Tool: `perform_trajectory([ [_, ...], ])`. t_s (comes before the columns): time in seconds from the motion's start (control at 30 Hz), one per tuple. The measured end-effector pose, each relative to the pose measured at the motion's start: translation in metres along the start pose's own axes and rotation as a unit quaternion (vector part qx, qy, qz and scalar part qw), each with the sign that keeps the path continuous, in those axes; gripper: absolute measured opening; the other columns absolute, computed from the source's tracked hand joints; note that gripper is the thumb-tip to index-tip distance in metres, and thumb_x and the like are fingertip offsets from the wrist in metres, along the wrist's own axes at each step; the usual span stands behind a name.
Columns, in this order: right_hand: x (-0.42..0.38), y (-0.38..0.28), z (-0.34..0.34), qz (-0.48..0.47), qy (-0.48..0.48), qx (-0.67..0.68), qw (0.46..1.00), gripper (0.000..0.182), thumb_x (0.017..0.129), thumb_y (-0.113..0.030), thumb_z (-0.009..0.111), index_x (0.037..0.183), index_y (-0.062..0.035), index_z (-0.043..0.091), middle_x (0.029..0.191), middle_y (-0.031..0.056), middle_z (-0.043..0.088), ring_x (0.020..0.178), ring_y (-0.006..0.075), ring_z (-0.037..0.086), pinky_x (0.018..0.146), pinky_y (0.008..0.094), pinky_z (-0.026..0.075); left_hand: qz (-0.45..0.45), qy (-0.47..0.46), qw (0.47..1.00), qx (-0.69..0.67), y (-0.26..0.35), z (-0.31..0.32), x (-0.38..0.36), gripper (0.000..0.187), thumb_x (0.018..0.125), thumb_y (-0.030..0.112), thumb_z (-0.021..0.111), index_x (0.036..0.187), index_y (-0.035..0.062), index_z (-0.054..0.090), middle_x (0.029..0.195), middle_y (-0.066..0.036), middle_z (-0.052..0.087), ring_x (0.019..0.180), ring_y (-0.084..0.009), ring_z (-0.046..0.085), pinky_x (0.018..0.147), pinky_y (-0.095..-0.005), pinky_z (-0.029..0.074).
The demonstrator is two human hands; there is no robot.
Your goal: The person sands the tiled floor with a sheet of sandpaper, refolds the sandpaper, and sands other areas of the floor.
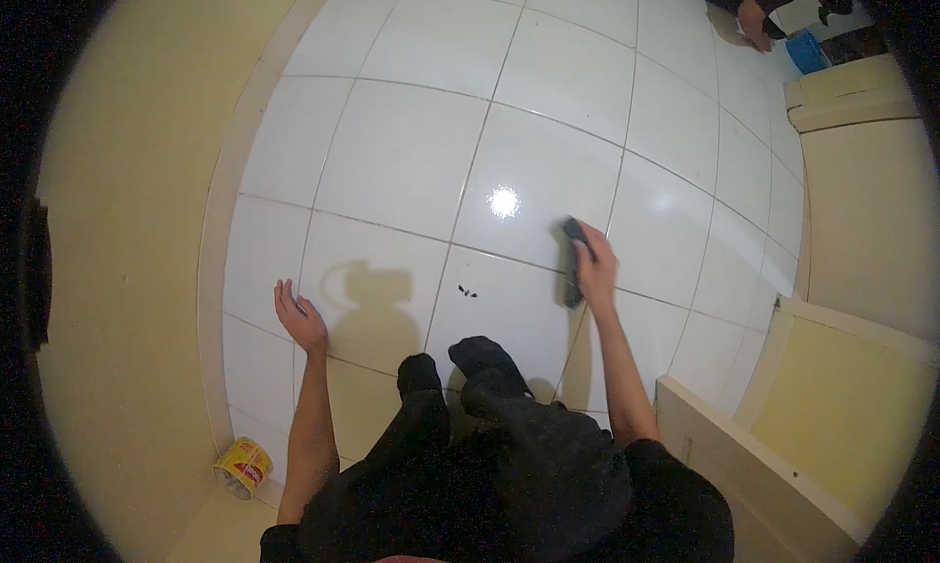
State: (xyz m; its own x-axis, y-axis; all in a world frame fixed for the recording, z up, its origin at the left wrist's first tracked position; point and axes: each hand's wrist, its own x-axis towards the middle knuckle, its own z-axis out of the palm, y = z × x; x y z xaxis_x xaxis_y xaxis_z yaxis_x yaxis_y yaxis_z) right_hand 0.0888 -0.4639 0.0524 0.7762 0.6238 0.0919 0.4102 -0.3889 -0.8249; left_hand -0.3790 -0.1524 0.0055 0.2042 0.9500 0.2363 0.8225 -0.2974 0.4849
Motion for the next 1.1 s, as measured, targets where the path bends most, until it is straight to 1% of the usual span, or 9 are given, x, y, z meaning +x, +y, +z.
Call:
perform_trajectory([
  [0.13,-0.064,0.039,-0.072,0.068,0.140,-0.086,0.984,0.033,0.102,-0.001,0.058,0.134,0.0037,0.065,0.132,0.0189,0.068,0.122,0.0298,0.065,0.108,0.0373,0.048,0.005,-0.006,1.000,0.000,-0.003,0.000,0.000,0.045,0.099,0.006,0.050,0.143,-0.0008,0.056,0.155,-0.022,0.049,0.146,-0.0408,0.042,0.121,-0.0506,0.034],
  [0.17,-0.082,0.050,-0.082,0.081,0.167,-0.149,0.971,0.035,0.103,-0.002,0.057,0.137,0.0051,0.062,0.134,0.0204,0.067,0.126,0.0316,0.064,0.110,0.0386,0.048,0.000,-0.006,1.000,-0.004,-0.001,0.000,-0.001,0.045,0.099,0.006,0.050,0.143,-0.0008,0.056,0.155,-0.022,0.049,0.146,-0.0408,0.042,0.121,-0.0504,0.034],
  [0.23,-0.122,0.093,-0.085,0.111,0.140,-0.145,0.973,0.039,0.104,-0.002,0.054,0.142,0.0057,0.057,0.144,0.0225,0.061,0.136,0.0353,0.057,0.116,0.0418,0.043,-0.010,-0.006,1.000,-0.012,0.005,-0.003,0.000,0.046,0.098,0.006,0.050,0.143,-0.0009,0.056,0.155,-0.022,0.049,0.146,-0.0409,0.042,0.120,-0.0501,0.034],
  [0.33,-0.138,0.085,-0.068,0.025,0.101,-0.297,0.949,0.043,0.105,-0.004,0.051,0.147,0.0055,0.052,0.153,0.0235,0.052,0.144,0.0386,0.048,0.121,0.0447,0.037,0.007,-0.002,1.000,-0.005,0.002,-0.001,0.000,0.046,0.098,0.005,0.050,0.144,-0.0003,0.055,0.155,-0.022,0.048,0.146,-0.0406,0.042,0.120,-0.0497,0.035],
  [0.43,-0.122,0.092,-0.071,0.031,0.084,-0.271,0.958,0.045,0.106,-0.006,0.050,0.149,0.0046,0.050,0.158,0.0226,0.047,0.148,0.0405,0.042,0.124,0.0467,0.032,-0.002,-0.007,1.000,0.002,0.002,-0.001,0.000,0.046,0.098,0.003,0.049,0.144,0.0004,0.055,0.155,-0.022,0.048,0.145,-0.0407,0.042,0.119,-0.0496,0.035],
  [0.63,-0.037,0.121,-0.061,0.041,0.168,-0.284,0.943,0.043,0.106,-0.009,0.050,0.147,0.0056,0.051,0.156,0.0219,0.049,0.146,0.0400,0.044,0.123,0.0469,0.034,-0.007,-0.002,1.000,-0.017,0.001,0.000,0.000,0.046,0.097,0.004,0.049,0.143,-0.0004,0.056,0.156,-0.022,0.048,0.145,-0.0415,0.043,0.120,-0.0497,0.035],
  [0.8,0.076,0.141,-0.040,-0.021,0.184,-0.295,0.937,0.042,0.106,-0.012,0.054,0.145,0.0033,0.054,0.149,0.0232,0.054,0.142,0.0405,0.047,0.124,0.0486,0.033,-0.012,-0.007,1.000,-0.010,0.010,-0.005,0.002,0.044,0.097,0.003,0.048,0.140,-0.0026,0.057,0.154,-0.024,0.048,0.145,-0.0430,0.043,0.119,-0.0508,0.036],
  [1.03,0.212,0.115,0.046,-0.070,0.138,-0.271,0.950,0.046,0.102,-0.012,0.058,0.144,0.0048,0.052,0.148,0.0265,0.054,0.141,0.0431,0.046,0.125,0.0546,0.028,-0.009,-0.008,1.000,-0.014,0.001,-0.001,0.001,0.046,0.096,0.005,0.049,0.142,-0.0020,0.056,0.155,-0.022,0.048,0.145,-0.0413,0.042,0.121,-0.0502,0.033],
  [1.1,0.231,0.099,0.088,-0.138,0.147,-0.247,0.948,0.047,0.101,-0.014,0.059,0.143,0.0056,0.053,0.148,0.0274,0.054,0.140,0.0441,0.047,0.123,0.0528,0.031,-0.011,-0.007,1.000,-0.011,0.006,-0.003,0.001,0.044,0.097,0.003,0.048,0.140,-0.0032,0.057,0.154,-0.024,0.049,0.144,-0.0426,0.043,0.120,-0.0509,0.035],
])
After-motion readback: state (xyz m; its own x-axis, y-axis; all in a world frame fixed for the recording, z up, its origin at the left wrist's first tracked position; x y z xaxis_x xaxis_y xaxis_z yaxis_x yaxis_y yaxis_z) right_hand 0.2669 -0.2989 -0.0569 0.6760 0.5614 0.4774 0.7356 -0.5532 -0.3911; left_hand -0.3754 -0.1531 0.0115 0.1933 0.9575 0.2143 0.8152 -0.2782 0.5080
